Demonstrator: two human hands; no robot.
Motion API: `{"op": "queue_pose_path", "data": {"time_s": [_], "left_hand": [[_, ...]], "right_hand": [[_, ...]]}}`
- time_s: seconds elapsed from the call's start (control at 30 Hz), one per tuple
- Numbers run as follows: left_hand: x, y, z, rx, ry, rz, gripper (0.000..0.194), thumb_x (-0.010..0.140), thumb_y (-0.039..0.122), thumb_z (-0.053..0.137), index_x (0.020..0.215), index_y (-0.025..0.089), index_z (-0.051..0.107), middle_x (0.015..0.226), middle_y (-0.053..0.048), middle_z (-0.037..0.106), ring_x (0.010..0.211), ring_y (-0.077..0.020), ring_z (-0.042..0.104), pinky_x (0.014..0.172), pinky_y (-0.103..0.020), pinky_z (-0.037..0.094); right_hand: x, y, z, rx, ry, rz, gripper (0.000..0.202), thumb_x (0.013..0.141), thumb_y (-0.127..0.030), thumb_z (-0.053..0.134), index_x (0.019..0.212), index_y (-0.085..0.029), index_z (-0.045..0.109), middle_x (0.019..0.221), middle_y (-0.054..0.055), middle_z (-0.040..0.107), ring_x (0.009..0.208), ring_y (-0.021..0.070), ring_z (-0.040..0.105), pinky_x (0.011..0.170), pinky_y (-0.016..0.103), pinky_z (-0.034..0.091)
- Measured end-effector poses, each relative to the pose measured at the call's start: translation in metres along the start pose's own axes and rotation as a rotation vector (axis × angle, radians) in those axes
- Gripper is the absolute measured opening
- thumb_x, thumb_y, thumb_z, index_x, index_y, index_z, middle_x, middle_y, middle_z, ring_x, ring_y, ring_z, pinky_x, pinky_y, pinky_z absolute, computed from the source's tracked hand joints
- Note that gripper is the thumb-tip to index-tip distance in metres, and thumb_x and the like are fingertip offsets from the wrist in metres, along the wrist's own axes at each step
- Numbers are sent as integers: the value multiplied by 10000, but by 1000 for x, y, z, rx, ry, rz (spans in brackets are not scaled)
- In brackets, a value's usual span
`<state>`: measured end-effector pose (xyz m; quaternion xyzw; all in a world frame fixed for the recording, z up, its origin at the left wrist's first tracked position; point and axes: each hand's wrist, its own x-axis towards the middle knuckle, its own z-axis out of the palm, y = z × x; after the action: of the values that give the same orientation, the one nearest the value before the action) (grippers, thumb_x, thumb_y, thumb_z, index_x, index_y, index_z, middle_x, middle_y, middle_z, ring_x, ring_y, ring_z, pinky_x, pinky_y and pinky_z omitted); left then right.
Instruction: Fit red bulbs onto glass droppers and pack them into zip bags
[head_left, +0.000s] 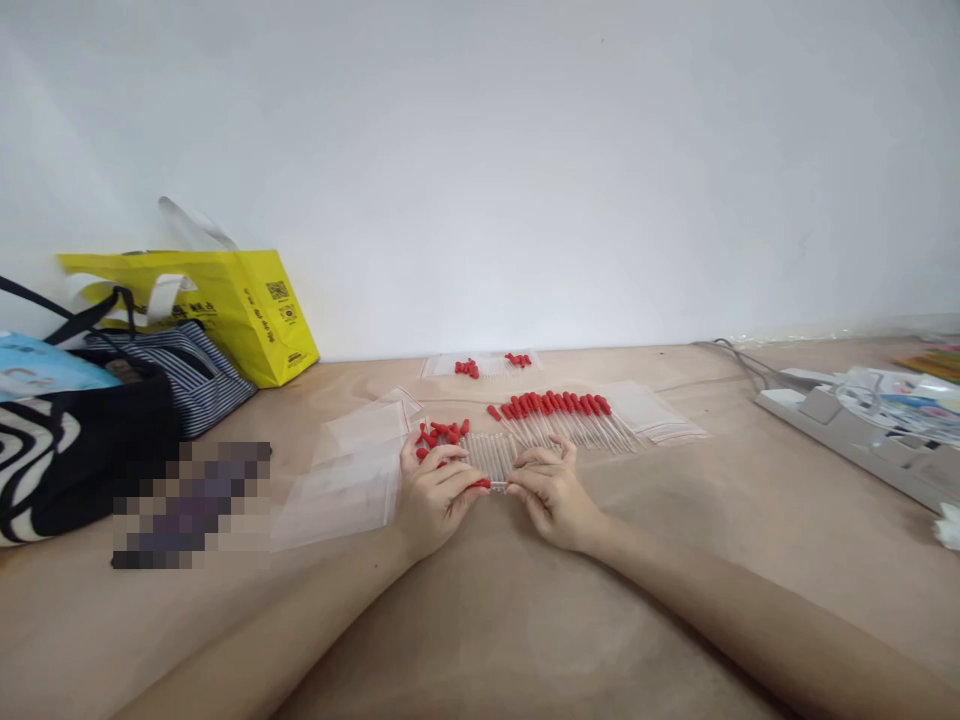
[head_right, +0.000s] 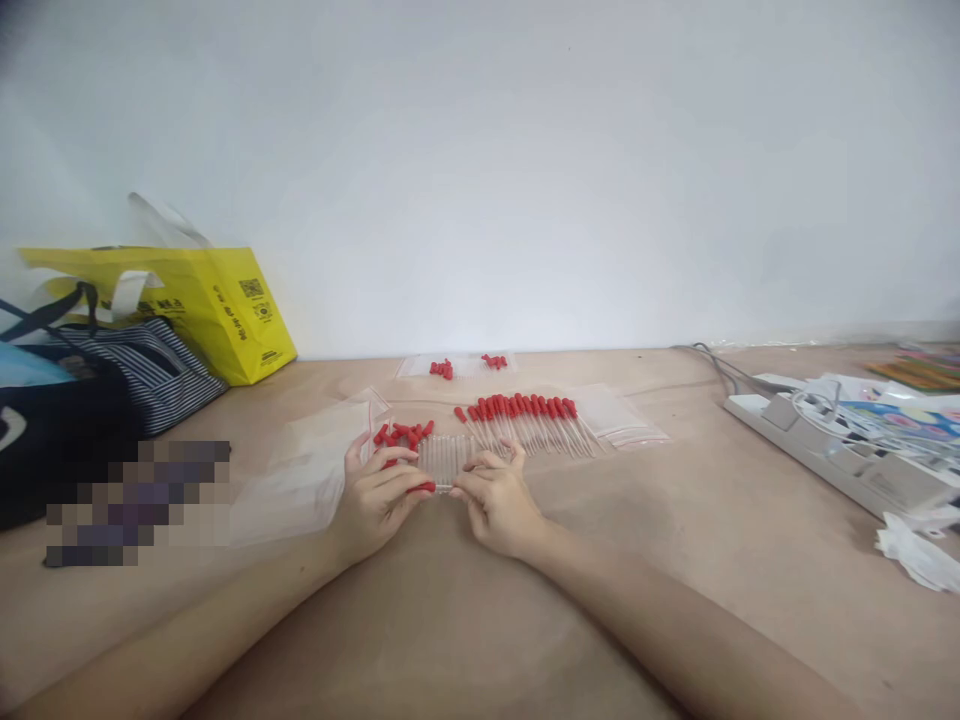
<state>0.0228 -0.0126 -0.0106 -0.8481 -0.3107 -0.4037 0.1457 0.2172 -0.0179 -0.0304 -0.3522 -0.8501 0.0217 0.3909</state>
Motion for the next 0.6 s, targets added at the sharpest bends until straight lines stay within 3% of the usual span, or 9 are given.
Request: {"op": "queue_pose_path", "data": {"time_s": [0.3,0.47,0.53,0.6], "left_hand": [[-1,2,1,-40,-17,-77,124,799,281,519,721,244,608,657,56,674,799,-172,594,1004,-475,97],[-2,-1,2,-28,-30,-139,131,801,290,515,713,241,598,667,52,671,800,-179,589,992,-485,104],[-3,-4,3,-7,-52,-178,114,802,316,510,800,243,598,752,26,681,839,-194,580,984,-493,115],[-5,-9,4,32,-78,-248,214,795,344,510,972,234,558,885,-20,673,903,-219,558,966,-508,142]], "right_hand": [[5,-2,-5,-51,-79,6,222,846,-198,406,753,-190,608,663,-2,594,838,145,495,877,394,174],[11,0,-12,-192,-137,-11,196,826,-268,470,749,-203,638,716,30,576,760,157,453,719,315,273],[14,4,-12,-192,-193,-5,212,827,-238,460,723,-182,636,699,40,570,733,152,462,674,278,304],[20,10,-11,-172,-223,93,225,831,-209,438,731,-165,634,719,49,586,706,142,492,639,248,330]]}}
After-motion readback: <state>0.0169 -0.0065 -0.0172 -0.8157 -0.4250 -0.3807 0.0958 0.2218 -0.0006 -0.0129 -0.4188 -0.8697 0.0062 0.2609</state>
